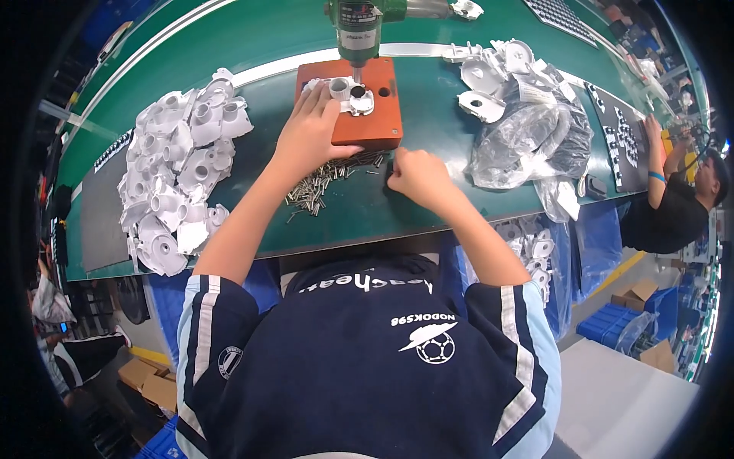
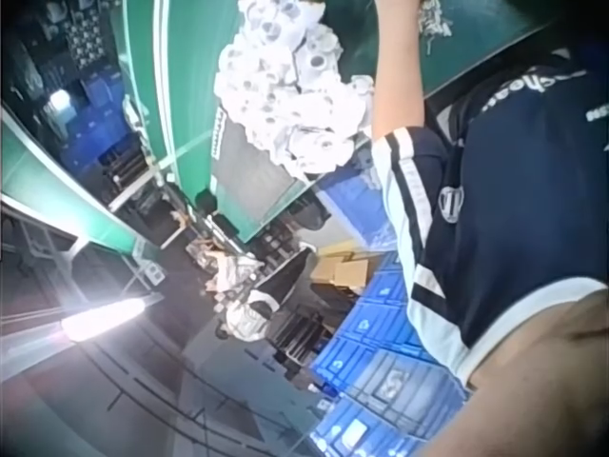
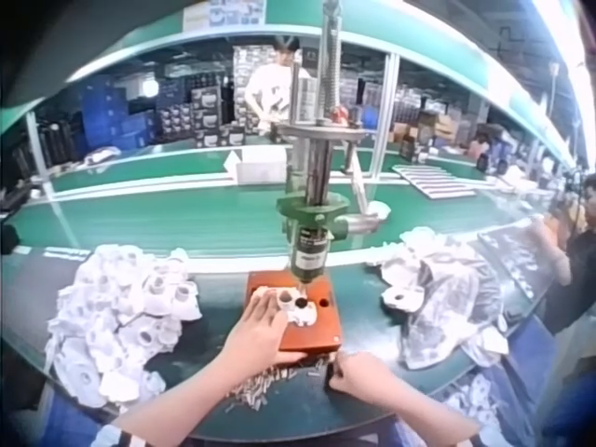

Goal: Use a manual press to assemble small plastic components.

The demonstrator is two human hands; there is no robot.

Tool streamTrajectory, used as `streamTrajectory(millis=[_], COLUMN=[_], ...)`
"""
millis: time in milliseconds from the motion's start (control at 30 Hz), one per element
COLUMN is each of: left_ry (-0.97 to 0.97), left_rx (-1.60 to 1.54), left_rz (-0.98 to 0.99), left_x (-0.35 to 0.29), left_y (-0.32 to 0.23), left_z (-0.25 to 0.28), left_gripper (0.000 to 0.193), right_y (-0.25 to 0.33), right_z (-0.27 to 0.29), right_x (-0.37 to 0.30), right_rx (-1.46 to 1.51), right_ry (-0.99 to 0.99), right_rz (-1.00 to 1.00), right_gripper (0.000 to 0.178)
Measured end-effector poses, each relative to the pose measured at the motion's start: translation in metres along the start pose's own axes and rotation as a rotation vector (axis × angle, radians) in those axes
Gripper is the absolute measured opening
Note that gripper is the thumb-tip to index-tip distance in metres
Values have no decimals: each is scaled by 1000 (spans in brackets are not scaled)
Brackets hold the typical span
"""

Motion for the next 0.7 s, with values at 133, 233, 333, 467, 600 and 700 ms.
streamTrajectory(millis=[133,233,333,467,600,700], left_ry=[3,-6,-7,-2,-23,-27], left_rx=[-6,-16,-14,-45,-76,-84], left_rz=[-2,-6,1,6,-3,8], left_x=[-1,0,-1,-1,0,-1], left_y=[0,1,2,1,0,1], left_z=[2,2,3,3,3,4], left_gripper=[84,83,83,87,90,88], right_y=[-2,-25,-20,-10,-15,-19], right_z=[41,57,65,68,53,49], right_x=[-3,5,29,75,106,113], right_rx=[356,624,927,935,1074,909], right_ry=[-53,4,-50,-239,-347,-379], right_rz=[268,-35,8,119,82,50], right_gripper=[14,8,14,18,21,22])
Point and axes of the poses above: each hand's wrist, its own x-axis towards the middle knuckle, its own z-axis out of the back of the hand, y = z × x, the point moved 9 cm from there along x, towards the middle knuckle, and after that the axes turned 5 degrees about z, right-handed, at the moved point
